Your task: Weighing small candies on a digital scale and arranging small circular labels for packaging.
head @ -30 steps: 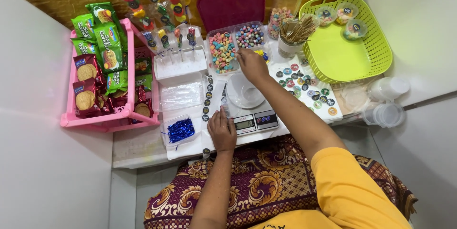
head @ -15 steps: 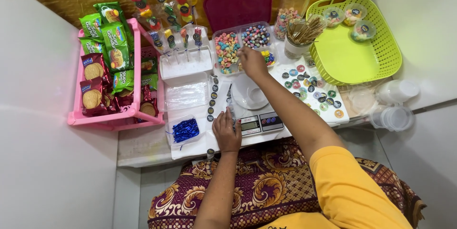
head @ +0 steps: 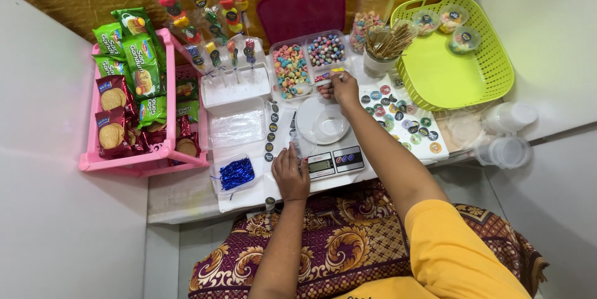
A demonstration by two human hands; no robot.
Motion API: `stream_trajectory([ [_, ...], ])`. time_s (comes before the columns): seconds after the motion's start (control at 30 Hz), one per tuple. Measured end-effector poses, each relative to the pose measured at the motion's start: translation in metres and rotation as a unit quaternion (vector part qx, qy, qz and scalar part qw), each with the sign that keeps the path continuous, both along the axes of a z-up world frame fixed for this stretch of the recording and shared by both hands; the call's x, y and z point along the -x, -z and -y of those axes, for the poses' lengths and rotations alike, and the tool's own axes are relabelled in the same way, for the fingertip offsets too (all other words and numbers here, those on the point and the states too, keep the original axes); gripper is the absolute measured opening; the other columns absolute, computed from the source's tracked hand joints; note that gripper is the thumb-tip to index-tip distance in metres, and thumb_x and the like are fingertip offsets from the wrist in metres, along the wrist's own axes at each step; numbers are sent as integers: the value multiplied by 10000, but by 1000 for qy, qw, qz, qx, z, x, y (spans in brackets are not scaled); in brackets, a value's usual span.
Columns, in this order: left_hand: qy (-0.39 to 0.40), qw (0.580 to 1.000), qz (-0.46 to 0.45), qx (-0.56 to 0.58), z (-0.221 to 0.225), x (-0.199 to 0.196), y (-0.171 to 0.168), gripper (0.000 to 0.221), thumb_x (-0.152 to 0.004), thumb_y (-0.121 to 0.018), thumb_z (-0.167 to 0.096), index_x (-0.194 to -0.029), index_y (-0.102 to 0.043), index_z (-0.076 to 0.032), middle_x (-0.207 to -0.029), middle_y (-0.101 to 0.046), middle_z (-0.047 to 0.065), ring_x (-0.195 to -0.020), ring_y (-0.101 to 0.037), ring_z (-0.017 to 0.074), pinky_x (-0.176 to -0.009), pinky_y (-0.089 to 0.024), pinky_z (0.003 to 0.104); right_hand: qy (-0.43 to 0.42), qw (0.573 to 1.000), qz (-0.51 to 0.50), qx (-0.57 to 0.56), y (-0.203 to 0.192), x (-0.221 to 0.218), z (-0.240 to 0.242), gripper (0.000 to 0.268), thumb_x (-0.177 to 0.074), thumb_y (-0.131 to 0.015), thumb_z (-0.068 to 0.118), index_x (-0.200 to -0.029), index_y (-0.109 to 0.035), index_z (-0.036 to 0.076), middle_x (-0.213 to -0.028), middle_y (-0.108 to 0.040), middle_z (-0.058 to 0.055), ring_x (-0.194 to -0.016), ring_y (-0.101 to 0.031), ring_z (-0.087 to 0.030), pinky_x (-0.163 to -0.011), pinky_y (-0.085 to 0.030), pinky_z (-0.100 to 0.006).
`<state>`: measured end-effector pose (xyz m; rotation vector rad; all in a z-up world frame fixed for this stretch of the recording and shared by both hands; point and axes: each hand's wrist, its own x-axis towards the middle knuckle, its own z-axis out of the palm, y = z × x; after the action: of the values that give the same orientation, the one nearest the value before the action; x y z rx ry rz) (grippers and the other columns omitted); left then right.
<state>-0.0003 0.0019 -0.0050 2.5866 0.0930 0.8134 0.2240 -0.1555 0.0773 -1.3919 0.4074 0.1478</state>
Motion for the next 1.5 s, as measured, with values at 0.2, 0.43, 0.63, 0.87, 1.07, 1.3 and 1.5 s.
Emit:
stream_trajectory([
  [0.2,-4,1000,8,-10,0,0,-1,608,-1040,-458,-522,-1486,-519,-113,-1252,-665,94,-1268,-566,262,-1113,-369,506,11,999,-1,-32,-21,10,11,257,-1065,-485,222,-1121,-633,19,-803,-701,-130,-672,-767,-178,-616,-698,-265],
  [0.43,-4,1000,14,2,-2,1,5,600,-1043,-484,-506,-1517,-499,-138,-1270,-655,71,-1278,-556,241,-1129,-360,470,40,995,83,-25,-35,56,46,222,-1045,-554,221,-1073,-672,36,-787,-715,-168,-650,-770,-226,-576,-705,-315],
  [0.63,1,1000,21,14,-3,1,7,620,-1031,-511,-521,-1514,-504,-132,-1274,-648,76,-1276,-553,248,-1127,-358,472,60,991,116,25,-41,122,63,241,-1066,-558,211,-1049,-694,12,-771,-697,-188,-645,-749,-244,-587,-691,-342],
  [0.87,-1,999,27,23,-3,1,1,611,-1037,-517,-498,-1512,-503,-115,-1263,-654,90,-1270,-567,259,-1122,-385,462,11,947,255,193,-42,172,47,176,-1065,-608,138,-1045,-726,10,-820,-730,-197,-726,-763,-259,-648,-668,-345],
  [1.07,0,999,31,21,-2,1,3,605,-1038,-524,-489,-1512,-505,-112,-1263,-657,98,-1268,-569,269,-1112,-397,467,-10,904,343,257,-53,179,50,165,-1057,-634,136,-1041,-746,16,-883,-745,-137,-749,-769,-251,-659,-670,-340],
  [1.3,1,999,38,24,-2,3,0,589,-1041,-523,-478,-1502,-518,-112,-1257,-660,93,-1259,-573,268,-1110,-397,463,-48,898,347,267,-58,182,51,190,-1065,-621,165,-1037,-748,27,-895,-741,-130,-735,-752,-247,-661,-651,-358],
  [1.5,-3,999,40,23,-3,1,3,587,-1037,-533,-478,-1501,-524,-119,-1254,-665,88,-1258,-574,263,-1110,-397,461,-68,892,348,282,-62,179,52,183,-1064,-625,173,-1034,-753,46,-903,-741,-107,-733,-745,-229,-662,-646,-351],
])
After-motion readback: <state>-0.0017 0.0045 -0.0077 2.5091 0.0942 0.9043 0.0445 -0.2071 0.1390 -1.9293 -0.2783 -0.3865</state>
